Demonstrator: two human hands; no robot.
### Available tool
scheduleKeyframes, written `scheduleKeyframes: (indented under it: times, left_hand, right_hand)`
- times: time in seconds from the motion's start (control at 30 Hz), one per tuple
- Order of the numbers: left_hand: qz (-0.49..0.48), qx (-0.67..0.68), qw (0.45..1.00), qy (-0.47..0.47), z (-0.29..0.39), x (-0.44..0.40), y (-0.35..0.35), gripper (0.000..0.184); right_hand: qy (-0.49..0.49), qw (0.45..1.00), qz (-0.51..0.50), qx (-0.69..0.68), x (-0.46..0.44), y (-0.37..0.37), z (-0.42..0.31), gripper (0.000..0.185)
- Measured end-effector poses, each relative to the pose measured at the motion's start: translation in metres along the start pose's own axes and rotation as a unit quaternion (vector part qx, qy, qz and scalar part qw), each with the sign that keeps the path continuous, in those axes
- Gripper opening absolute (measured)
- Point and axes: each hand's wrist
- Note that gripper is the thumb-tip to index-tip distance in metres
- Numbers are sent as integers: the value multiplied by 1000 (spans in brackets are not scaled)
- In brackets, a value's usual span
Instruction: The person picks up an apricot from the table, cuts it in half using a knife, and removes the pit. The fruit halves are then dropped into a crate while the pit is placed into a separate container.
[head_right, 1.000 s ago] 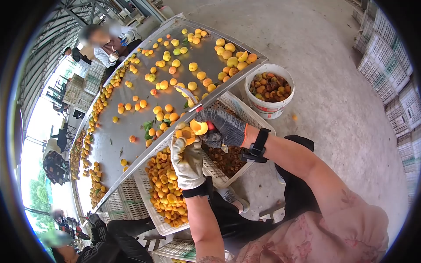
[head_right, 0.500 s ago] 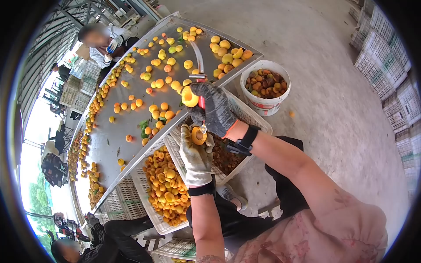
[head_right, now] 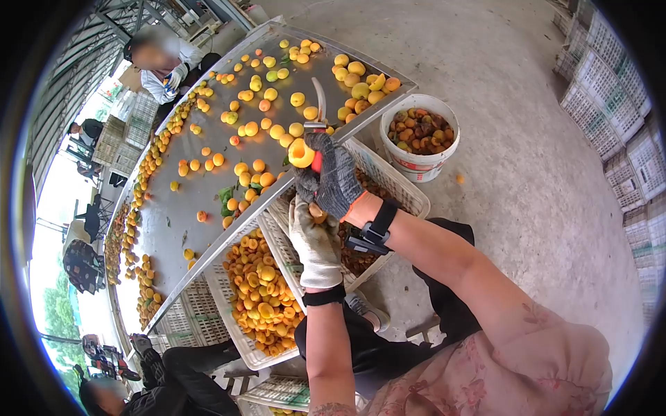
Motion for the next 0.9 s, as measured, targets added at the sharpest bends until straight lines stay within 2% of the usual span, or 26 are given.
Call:
scheduleKeyframes:
  times: [0.03, 0.07, 0.13, 0.17, 0.2, 0.23, 0.27, 0.3, 0.33, 0.37, 0.4, 0.47, 0.5, 0.53, 0.6, 0.67, 0.73, 0.77, 0.8, 0.83, 0.87, 0.9]
  left_hand:
    - [10, -28, 1000, -2, 3, 0, 4, 17]
    - [9, -29, 1000, -2, 3, 0, 3, 17]
    - [-27, -127, 991, 31, 5, 1, -3, 14]
    - [-27, -128, 991, 31, 7, 2, -5, 14]
    - [-1, -243, 968, 58, 9, 4, -7, 12]
    - [26, -354, 931, 85, 13, 5, -10, 10]
    - [83, -517, 830, 192, 17, -3, -19, 7]
    - [91, -434, 884, 152, 22, 1, -24, 7]
    - [98, -345, 927, 112, 37, 7, -18, 9]
    - [67, -320, 932, 157, 38, -2, -28, 14]
    - [71, -320, 931, 162, 36, 0, -35, 14]
    - [-6, -167, 985, 34, 57, 18, -13, 20]
    - [-36, -134, 990, 4, 54, 18, -21, 21]
    - [-35, -132, 991, 8, 55, 19, -25, 21]
    - [-29, -199, 980, 15, 62, 21, -36, 21]
    - [-42, -285, 958, -1, 83, 29, -57, 19]
    - [47, -550, 834, 19, 107, 38, -83, 22]
    - [117, -670, 728, 80, 109, 41, -112, 23]
    - [184, -768, 598, 135, 108, 42, -137, 25]
    - [258, -775, 571, 78, 113, 44, -142, 31]
    - [298, -687, 658, 77, 117, 43, -148, 32]
    - [299, -625, 713, 112, 114, 40, -155, 32]
  right_hand:
    - [-23, 993, 101, 52, -2, 10, 5, 33]
    - [-24, 993, 102, 52, -3, 14, 4, 33]
    - [-40, 990, 123, 48, -3, 16, 3, 33]
    - [23, 999, 26, -24, -2, 6, -4, 30]
    - [24, 999, 26, -24, 0, -4, -14, 30]
    - [58, 998, -17, 37, 1, -9, -25, 25]
    - [90, 989, -63, 98, 0, -11, -28, 23]
    - [-26, 952, 74, 296, -11, -8, -10, 20]
    - [-33, 813, 11, 582, -23, -49, -10, 18]
    - [11, 845, -1, 534, -18, -41, -8, 22]
    - [56, 873, -13, 484, -9, -32, -4, 26]
    - [162, 853, -20, 497, 10, 6, -9, 22]
    - [191, 888, -9, 419, 9, -9, 2, 23]
    - [190, 887, -13, 421, 11, -2, 4, 23]
    - [195, 912, -31, 360, 16, 14, 7, 23]
    - [237, 895, -54, 374, 10, 11, 17, 20]
    - [140, 872, -96, 459, -8, 11, 19, 19]
    - [72, 786, -117, 602, -26, 3, 20, 20]
    - [4, 674, -135, 726, -47, -1, 21, 22]
    - [-51, 570, -102, 814, -67, -8, 26, 25]
    - [-35, 529, -104, 841, -88, -10, 32, 21]
    - [-9, 494, -106, 863, -108, -11, 41, 21]
Point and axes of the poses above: each hand's wrist, its own x-axis away from the middle knuckle, its own y-axis out of the palm, z = x × y, and after that the axes turned 8 degrees about -z, right-handed
